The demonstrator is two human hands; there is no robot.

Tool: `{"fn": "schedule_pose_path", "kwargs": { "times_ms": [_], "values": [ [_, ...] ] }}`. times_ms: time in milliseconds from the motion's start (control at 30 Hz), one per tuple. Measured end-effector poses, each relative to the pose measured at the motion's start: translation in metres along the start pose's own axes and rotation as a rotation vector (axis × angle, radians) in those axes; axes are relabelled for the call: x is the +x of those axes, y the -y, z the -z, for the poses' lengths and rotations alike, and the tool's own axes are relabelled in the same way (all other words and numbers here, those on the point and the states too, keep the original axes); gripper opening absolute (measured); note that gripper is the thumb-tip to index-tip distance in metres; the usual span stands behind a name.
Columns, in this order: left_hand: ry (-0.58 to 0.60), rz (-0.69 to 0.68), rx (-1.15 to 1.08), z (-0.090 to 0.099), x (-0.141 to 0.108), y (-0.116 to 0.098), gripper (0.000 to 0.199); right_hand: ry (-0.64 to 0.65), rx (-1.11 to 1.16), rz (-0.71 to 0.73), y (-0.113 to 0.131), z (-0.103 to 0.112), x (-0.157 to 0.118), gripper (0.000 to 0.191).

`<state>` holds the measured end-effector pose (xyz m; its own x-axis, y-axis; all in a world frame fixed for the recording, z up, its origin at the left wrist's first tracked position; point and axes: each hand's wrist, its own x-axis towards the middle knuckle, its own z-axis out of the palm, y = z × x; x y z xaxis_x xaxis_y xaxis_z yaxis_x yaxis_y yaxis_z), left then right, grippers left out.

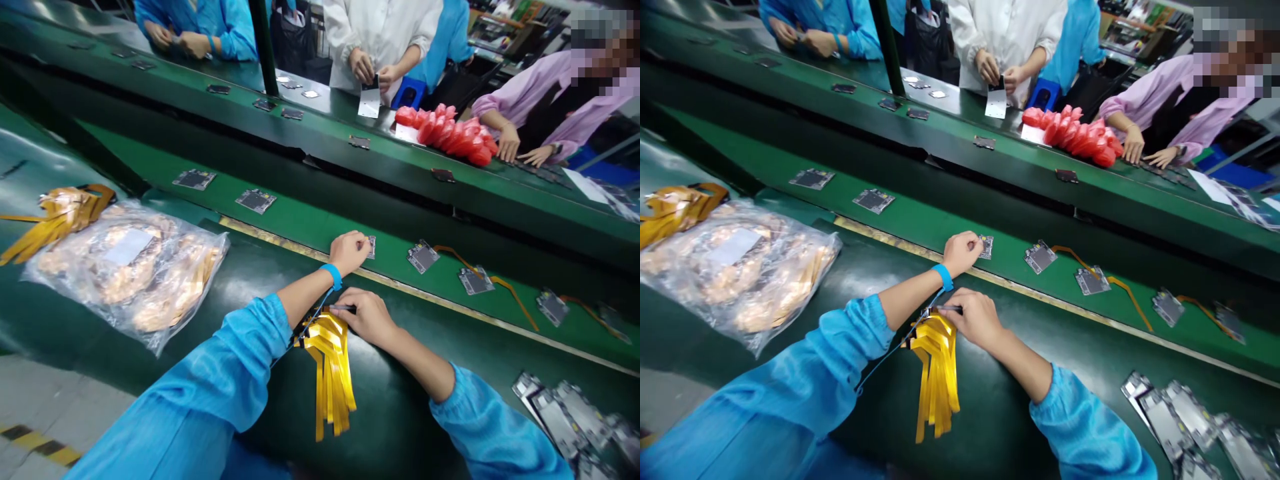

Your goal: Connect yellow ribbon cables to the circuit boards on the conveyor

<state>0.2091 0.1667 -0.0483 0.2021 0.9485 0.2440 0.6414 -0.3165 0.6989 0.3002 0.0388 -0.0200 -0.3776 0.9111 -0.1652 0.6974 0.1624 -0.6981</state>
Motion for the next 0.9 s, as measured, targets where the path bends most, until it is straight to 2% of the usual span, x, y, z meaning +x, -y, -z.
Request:
{"fn": "schedule_pose_path", "kwargs": {
  "times_ms": [167,267,367,467,567,733,900],
  "values": [
    [0.102,0.028,0.036,0.001,0.007,-0.005,0.021,-0.134,0.199,-0.038,-0.037,0.012,-0.007,0.024],
    [0.196,0.014,0.120,-0.003,0.016,-0.014,0.016,-0.241,0.267,-0.059,-0.067,0.035,-0.010,0.036],
    [0.294,-0.007,0.254,-0.010,0.024,-0.026,0.015,-0.403,0.260,-0.116,-0.093,0.061,-0.009,0.044],
    [0.361,-0.045,0.381,-0.016,0.029,-0.035,0.019,-0.493,0.234,-0.158,-0.114,0.079,-0.007,0.048],
    [0.385,-0.052,0.439,-0.021,0.031,-0.041,0.022,-0.526,0.217,-0.178,-0.126,0.085,-0.004,0.050],
    [0.418,-0.047,0.468,-0.025,0.032,-0.046,0.028,-0.494,0.189,-0.183,-0.132,0.084,0.003,0.048],
    [0.454,-0.121,0.473,-0.017,0.031,-0.043,0.019,-0.465,0.138,-0.222,-0.129,0.083,0.018,0.029]
  ]
}}
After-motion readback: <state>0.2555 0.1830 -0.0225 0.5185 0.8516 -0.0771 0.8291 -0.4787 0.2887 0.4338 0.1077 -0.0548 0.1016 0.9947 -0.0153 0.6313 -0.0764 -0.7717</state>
